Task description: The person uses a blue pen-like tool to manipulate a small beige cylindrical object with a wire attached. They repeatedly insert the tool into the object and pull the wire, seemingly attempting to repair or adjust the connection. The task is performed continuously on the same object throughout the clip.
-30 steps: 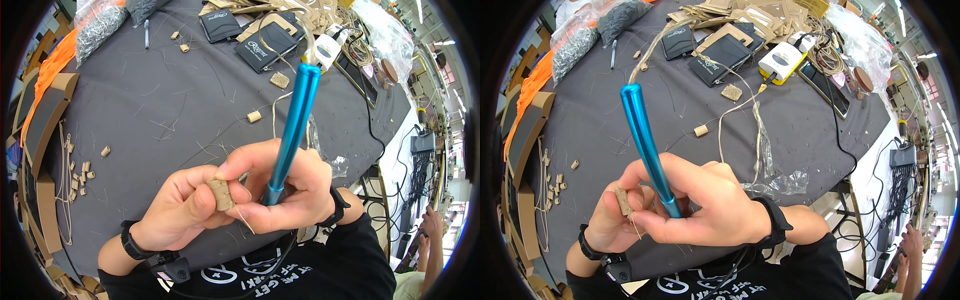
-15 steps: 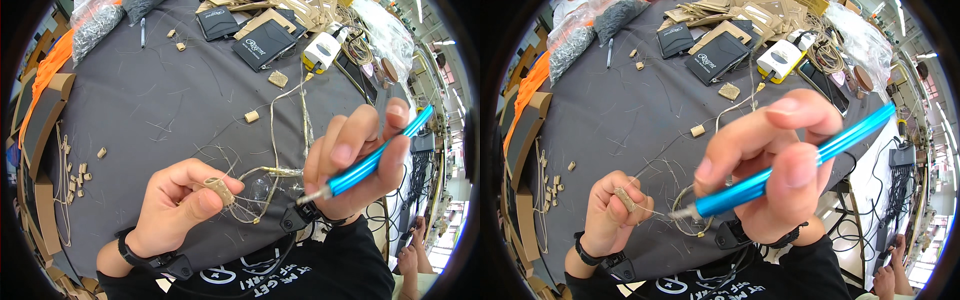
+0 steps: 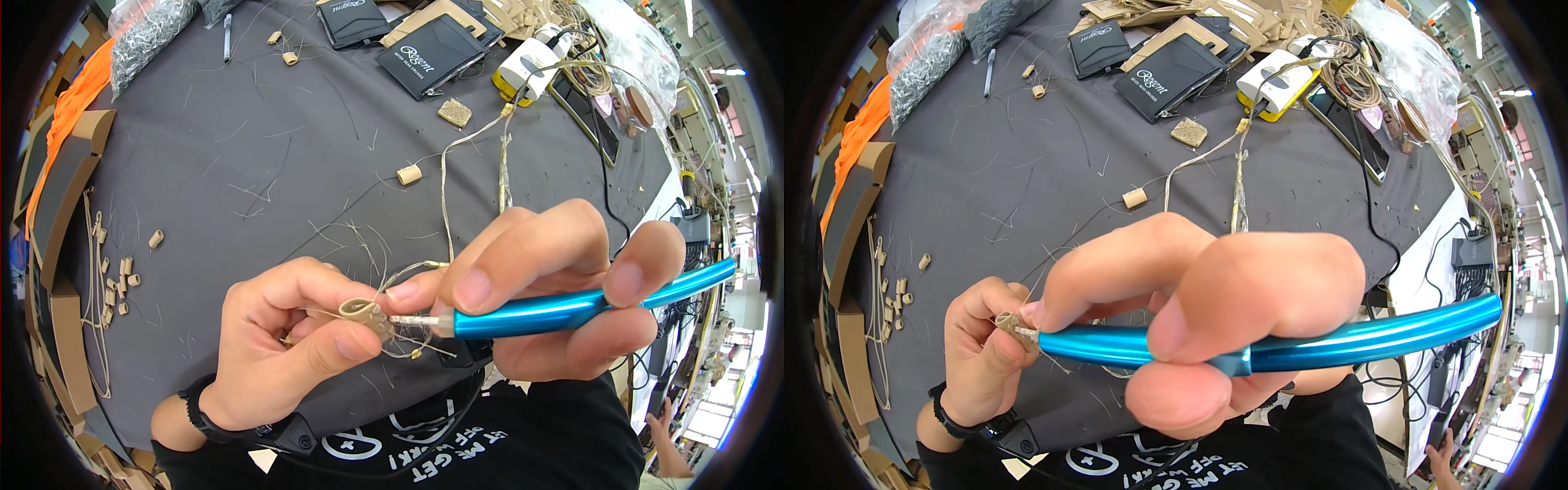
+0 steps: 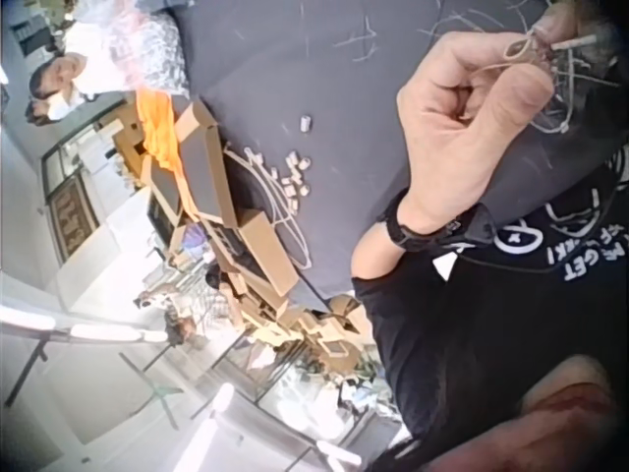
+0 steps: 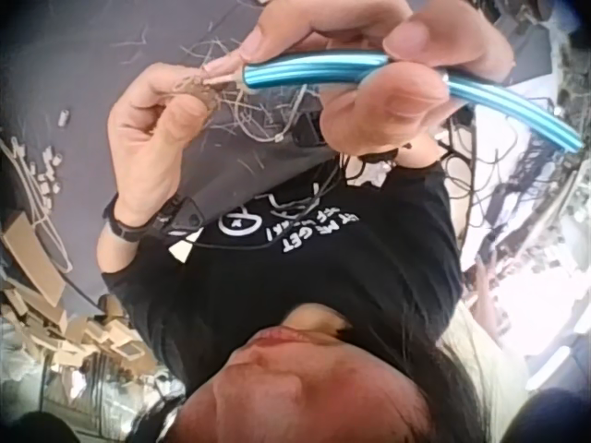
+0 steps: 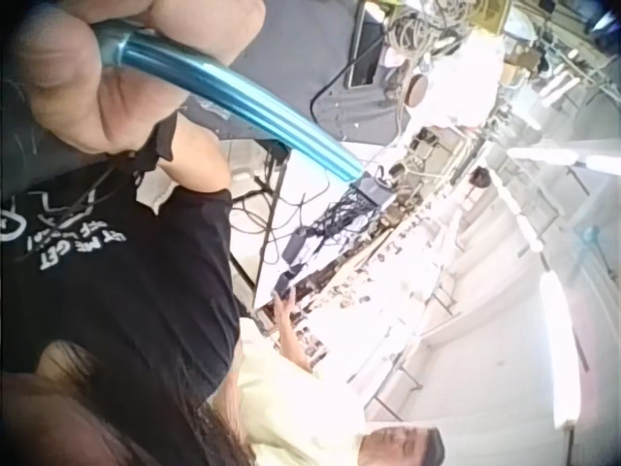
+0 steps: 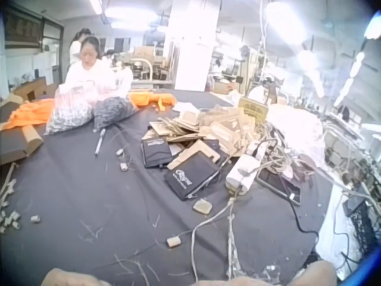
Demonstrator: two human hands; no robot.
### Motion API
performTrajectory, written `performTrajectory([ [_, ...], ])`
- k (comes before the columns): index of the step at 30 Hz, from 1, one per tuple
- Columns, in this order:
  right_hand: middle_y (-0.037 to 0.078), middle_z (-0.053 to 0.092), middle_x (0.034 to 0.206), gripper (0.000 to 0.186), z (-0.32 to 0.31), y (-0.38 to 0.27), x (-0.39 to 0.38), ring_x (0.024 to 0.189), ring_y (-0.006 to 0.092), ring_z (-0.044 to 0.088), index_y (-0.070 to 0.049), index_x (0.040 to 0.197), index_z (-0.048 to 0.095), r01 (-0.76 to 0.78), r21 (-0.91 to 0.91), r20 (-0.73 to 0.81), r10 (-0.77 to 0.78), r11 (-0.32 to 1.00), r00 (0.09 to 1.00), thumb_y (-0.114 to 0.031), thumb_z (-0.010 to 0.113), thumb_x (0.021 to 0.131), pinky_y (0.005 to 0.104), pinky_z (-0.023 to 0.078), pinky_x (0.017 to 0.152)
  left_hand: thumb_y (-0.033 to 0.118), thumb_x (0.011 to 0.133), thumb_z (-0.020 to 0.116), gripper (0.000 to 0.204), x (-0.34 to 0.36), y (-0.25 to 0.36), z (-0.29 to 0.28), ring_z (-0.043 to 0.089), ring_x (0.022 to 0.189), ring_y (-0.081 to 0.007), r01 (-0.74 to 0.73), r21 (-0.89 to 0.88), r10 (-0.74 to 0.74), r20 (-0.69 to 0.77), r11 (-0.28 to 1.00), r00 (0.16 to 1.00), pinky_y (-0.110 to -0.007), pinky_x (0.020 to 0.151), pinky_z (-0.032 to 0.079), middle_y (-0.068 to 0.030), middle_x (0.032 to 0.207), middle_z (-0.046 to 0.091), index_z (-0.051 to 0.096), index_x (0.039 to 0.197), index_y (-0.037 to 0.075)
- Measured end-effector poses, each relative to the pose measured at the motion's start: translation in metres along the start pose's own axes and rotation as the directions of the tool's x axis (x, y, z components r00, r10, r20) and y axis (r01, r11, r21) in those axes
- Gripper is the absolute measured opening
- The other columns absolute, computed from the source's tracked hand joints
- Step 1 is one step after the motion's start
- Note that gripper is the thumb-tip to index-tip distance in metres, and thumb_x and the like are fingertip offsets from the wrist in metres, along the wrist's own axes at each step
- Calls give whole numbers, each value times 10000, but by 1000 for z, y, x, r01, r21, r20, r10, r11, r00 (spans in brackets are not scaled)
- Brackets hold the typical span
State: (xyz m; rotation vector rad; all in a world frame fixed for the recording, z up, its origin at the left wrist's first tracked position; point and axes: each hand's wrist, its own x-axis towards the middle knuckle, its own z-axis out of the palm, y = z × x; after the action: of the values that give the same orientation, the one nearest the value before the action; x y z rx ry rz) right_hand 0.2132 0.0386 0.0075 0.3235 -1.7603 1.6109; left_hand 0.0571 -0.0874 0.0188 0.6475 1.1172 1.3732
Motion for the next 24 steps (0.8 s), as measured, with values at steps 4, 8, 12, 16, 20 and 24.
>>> performTrajectory([
  [4,238,476,834,247,4,1,2,618,296,558,-130,998,275,28,7,-22,-28,1000,999,-337,274,864,493,521,592,7,741,585,150,-2,-9,-9,508,664,-25,-123,-170,145,124,978,982,-137,551,378,-55,778,576,540,881,-24],
  [8,238,470,844,256,12,5,3,638,311,554,-124,1007,279,75,45,-120,-69,996,990,-335,280,863,505,514,610,-13,734,585,160,1,-8,-8,519,681,-33,-137,-157,158,128,978,979,-145,566,393,-61,785,573,538,886,-29],
  [12,237,465,850,256,15,0,2,654,319,550,-124,1014,279,48,25,-130,-45,999,991,-330,275,864,507,511,625,4,735,591,160,0,-8,-7,507,651,-23,-145,-130,161,122,981,979,-142,543,378,-58,770,574,542,885,-23],
  [16,236,465,849,251,18,4,3,660,320,549,-123,1015,277,83,52,-150,-74,995,986,-325,272,865,503,512,628,364,643,681,364,-2,2,3,317,526,-19,9,4,-8,-24,1000,1000,-167,466,244,47,591,395,489,710,63],
  [20,233,466,851,252,15,3,2,661,322,549,-124,1016,277,73,59,-124,-65,996,990,-326,275,864,501,512,631,366,642,681,364,-2,2,4,315,526,-20,7,-1,-7,-27,1000,1000,-169,466,240,48,591,393,491,709,64],
  [24,228,471,842,255,18,0,4,660,321,550,-125,1014,280,47,32,-141,-42,998,989,-330,281,862,498,514,623,366,644,680,362,-1,2,4,311,525,-19,0,8,0,-26,1000,1000,-170,463,236,50,588,389,491,709,64],
])
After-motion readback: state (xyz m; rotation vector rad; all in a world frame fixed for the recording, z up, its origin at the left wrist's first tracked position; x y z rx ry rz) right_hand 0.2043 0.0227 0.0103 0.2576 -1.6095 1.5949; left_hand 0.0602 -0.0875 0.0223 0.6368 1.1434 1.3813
